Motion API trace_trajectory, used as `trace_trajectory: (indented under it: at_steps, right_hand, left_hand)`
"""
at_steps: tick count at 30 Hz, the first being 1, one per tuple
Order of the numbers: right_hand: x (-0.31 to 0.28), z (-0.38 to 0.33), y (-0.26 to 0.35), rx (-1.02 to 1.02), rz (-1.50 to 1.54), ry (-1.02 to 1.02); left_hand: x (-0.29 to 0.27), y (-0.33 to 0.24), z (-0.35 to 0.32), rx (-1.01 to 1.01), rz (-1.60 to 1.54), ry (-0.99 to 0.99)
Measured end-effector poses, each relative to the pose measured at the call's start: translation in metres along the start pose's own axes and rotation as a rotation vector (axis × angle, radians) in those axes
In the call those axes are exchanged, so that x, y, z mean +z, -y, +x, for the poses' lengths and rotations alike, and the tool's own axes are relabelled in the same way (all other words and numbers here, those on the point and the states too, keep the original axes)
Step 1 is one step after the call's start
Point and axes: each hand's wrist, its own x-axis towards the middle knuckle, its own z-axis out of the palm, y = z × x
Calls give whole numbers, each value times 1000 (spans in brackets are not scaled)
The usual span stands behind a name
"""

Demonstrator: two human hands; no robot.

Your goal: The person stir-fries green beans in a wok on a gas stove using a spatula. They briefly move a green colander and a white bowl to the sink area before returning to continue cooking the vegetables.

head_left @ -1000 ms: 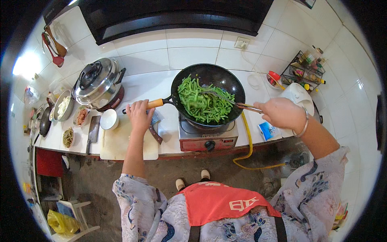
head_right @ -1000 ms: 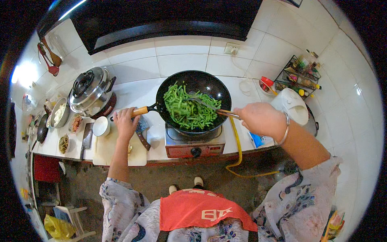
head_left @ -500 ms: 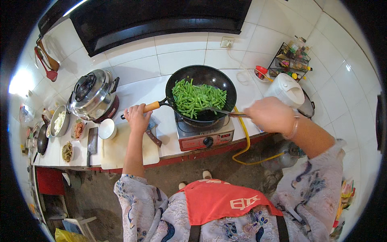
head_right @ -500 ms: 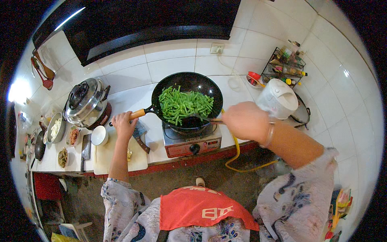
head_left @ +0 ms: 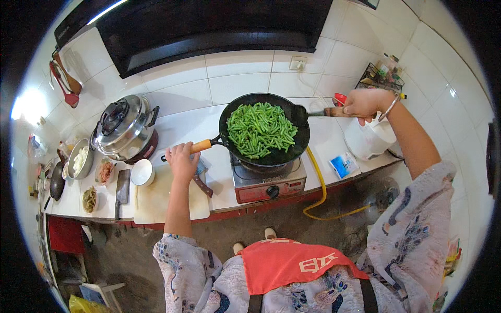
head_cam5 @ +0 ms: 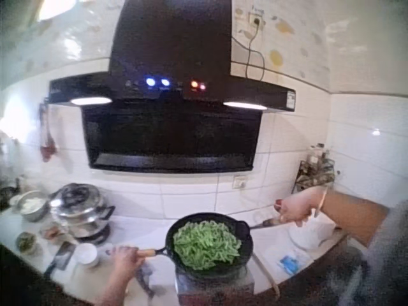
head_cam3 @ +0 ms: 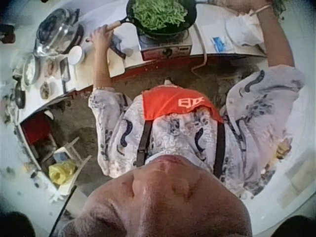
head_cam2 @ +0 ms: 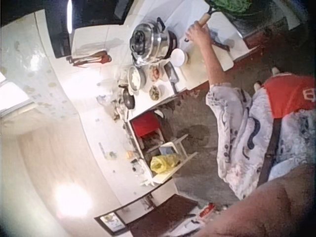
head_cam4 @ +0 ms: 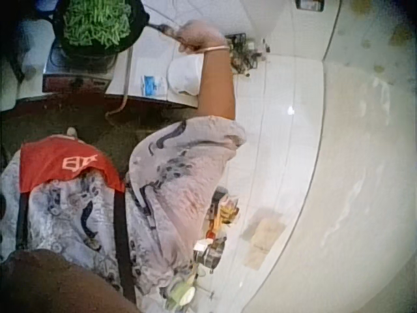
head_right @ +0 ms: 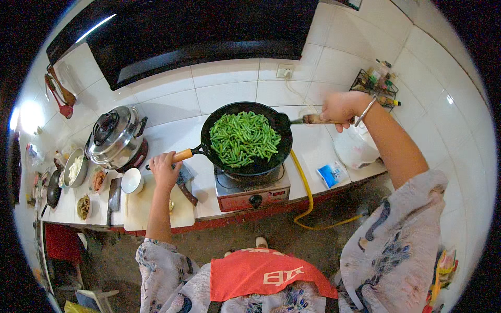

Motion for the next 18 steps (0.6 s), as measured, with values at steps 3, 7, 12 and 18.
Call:
trace_trajectory:
  at_steps: [3, 7, 12, 18]
  right_hand:
    - [35, 67, -57, -63, 429, 205]
    - [59, 61, -21, -205, 472, 162]
    - [29, 19, -11, -265, 194, 29]
    - [19, 67, -46, -159, 237, -67]
  left_hand:
    - [-2, -9, 4, 25, -3, -18]
    - [1, -7, 4, 6, 3, -21]
    - [-5, -1, 0, -10, 30, -22]
    - [-1, -5, 0, -4, 47, -15]
